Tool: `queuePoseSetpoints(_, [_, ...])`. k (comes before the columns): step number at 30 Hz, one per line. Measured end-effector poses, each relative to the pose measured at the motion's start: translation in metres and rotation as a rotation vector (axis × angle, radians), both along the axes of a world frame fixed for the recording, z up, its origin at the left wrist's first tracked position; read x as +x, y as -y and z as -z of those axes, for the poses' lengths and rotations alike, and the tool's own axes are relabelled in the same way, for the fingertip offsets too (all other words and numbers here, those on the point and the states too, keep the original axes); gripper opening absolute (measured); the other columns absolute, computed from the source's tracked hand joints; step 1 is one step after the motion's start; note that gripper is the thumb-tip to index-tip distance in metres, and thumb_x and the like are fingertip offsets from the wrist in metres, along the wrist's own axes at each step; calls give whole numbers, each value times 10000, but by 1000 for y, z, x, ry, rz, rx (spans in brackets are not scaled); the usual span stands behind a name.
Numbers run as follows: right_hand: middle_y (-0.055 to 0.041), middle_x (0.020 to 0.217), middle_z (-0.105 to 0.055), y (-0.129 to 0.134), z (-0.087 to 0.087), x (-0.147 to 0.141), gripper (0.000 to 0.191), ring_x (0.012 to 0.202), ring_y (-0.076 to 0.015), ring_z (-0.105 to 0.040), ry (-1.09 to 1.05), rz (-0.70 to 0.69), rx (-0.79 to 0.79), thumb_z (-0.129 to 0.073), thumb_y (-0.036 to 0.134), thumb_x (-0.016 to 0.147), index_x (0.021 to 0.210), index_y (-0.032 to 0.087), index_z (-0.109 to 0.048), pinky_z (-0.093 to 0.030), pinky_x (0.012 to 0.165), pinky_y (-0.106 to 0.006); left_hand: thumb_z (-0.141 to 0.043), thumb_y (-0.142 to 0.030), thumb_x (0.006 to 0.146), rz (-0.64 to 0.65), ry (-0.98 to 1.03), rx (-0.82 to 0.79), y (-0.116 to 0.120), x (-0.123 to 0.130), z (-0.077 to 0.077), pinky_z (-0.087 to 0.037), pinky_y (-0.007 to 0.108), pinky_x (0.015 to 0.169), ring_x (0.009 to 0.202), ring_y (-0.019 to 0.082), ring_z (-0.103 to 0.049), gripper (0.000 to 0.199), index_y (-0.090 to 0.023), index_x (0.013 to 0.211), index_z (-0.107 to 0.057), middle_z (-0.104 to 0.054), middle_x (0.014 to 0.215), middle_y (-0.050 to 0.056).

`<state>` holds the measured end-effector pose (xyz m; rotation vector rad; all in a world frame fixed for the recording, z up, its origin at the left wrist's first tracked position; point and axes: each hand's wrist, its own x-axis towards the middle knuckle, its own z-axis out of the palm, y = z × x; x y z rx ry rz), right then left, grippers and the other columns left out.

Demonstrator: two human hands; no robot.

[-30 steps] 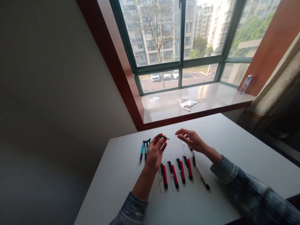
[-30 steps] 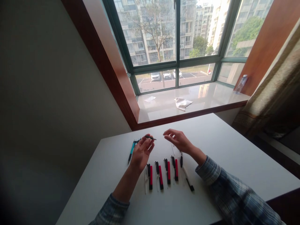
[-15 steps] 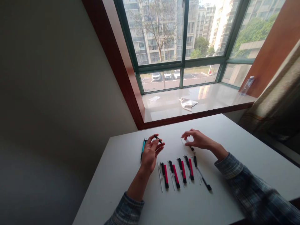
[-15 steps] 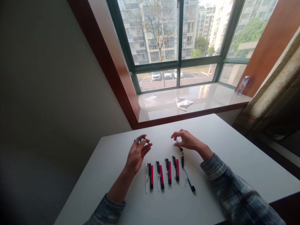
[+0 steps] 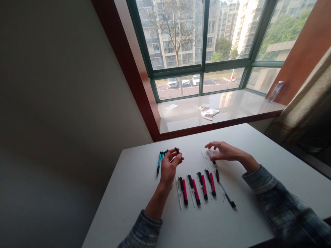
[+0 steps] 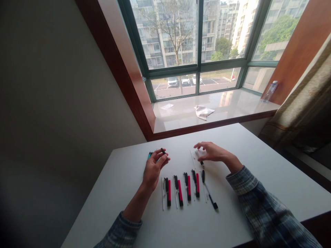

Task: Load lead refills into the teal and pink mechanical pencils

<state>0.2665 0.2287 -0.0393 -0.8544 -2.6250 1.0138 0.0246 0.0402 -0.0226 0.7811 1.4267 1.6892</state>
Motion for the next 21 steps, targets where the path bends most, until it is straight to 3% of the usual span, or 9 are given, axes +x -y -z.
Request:
queuePoseSetpoints(3, [-95, 1277, -683, 1, 5, -1, 641, 1023, -265, -681, 1, 4, -48, -793, 510, 783, 1353, 267, -630, -578, 831, -391, -795, -328, 798, 2, -9, -5, 1, 1, 0, -547, 379, 866, 847, 195, -706, 352, -168, 1100, -713, -732, 1033, 93])
queuePoseSetpoints(9, [-103, 1010, -752, 12, 15, -17, 323, 869, -253, -718, 10, 206, 29, -674, 426, 903, 1132, 204, -725, -591, 743, -378, -806, -328, 785, -14, -50, -7, 0, 1, 1, -537, 372, 841, 829, 194, -700, 349, -176, 1088, -721, -731, 1016, 84])
queuePoseSetpoints(14, [-109, 991, -754, 14, 9, -18, 258, 860, -259, -727, -20, 334, -38, -676, 314, 895, 1118, 192, -721, -616, 735, -393, -798, -311, 783, -14, -86, 0, 0, 2, 2, -522, 352, 825, 812, 181, -681, 291, -178, 1022, -698, -729, 980, 62])
queuePoseSetpoints(17, [-100, 994, -746, 17, -3, -21, 301, 879, -251, -731, -197, 324, -115, -695, 361, 885, 1124, 180, -707, -630, 762, -407, -784, -273, 795, 33, -119, 31, 1, 4, 1, -511, 327, 828, 823, 169, -666, 218, -182, 963, -676, -730, 942, 42])
queuePoseSetpoints(21, [-78, 971, -737, 40, -15, -37, 384, 866, -227, -730, -542, 192, -239, -725, 457, 868, 1120, 170, -683, -639, 794, -415, -804, -315, 805, 108, -132, 14, 4, 11, -1, -520, 338, 834, 876, 195, -683, 256, -180, 985, -682, -757, 984, 73])
